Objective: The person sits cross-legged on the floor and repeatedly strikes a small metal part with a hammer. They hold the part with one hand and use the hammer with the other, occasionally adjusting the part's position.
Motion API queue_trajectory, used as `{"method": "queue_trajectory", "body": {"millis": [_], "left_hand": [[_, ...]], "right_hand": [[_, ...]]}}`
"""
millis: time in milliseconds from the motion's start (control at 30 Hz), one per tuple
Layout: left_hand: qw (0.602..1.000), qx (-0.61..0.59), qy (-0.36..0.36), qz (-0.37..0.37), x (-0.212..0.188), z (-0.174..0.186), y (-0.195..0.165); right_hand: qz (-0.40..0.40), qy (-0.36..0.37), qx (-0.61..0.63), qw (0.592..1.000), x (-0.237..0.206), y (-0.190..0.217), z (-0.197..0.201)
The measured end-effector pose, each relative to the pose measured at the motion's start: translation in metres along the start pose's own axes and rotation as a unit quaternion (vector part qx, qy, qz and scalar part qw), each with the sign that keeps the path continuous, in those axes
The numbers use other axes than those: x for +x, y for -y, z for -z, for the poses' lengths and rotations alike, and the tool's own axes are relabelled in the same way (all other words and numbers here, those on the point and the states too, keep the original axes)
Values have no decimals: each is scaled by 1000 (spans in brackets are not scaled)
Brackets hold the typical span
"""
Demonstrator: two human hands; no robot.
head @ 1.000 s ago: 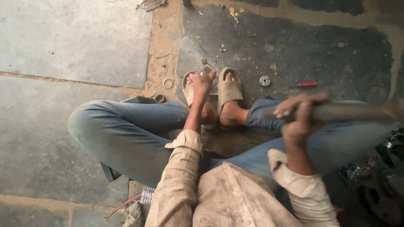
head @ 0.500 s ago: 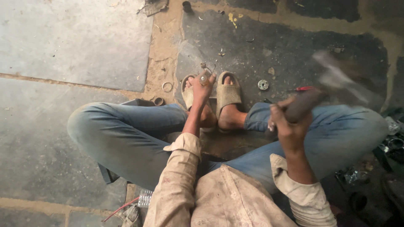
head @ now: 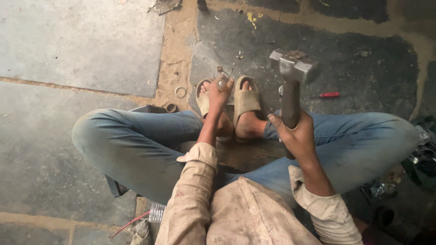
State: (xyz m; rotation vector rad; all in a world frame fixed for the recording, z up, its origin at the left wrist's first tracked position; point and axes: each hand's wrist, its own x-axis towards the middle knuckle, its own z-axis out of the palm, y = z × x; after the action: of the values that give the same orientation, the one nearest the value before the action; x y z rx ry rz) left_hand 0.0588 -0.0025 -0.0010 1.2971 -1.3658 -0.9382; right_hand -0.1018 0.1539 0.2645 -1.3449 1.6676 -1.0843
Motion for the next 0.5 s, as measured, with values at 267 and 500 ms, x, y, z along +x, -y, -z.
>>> {"method": "queue_trajectory", "body": {"millis": [267,500], "left_hand": [[999,-29,12,32,-3,-4,-12],[1000,15,2,7,-2,-13,-7]], "right_hand": [[107,15,-86,990,14,22,-4],[152,36,-208,966,22,-9,-21]]}}
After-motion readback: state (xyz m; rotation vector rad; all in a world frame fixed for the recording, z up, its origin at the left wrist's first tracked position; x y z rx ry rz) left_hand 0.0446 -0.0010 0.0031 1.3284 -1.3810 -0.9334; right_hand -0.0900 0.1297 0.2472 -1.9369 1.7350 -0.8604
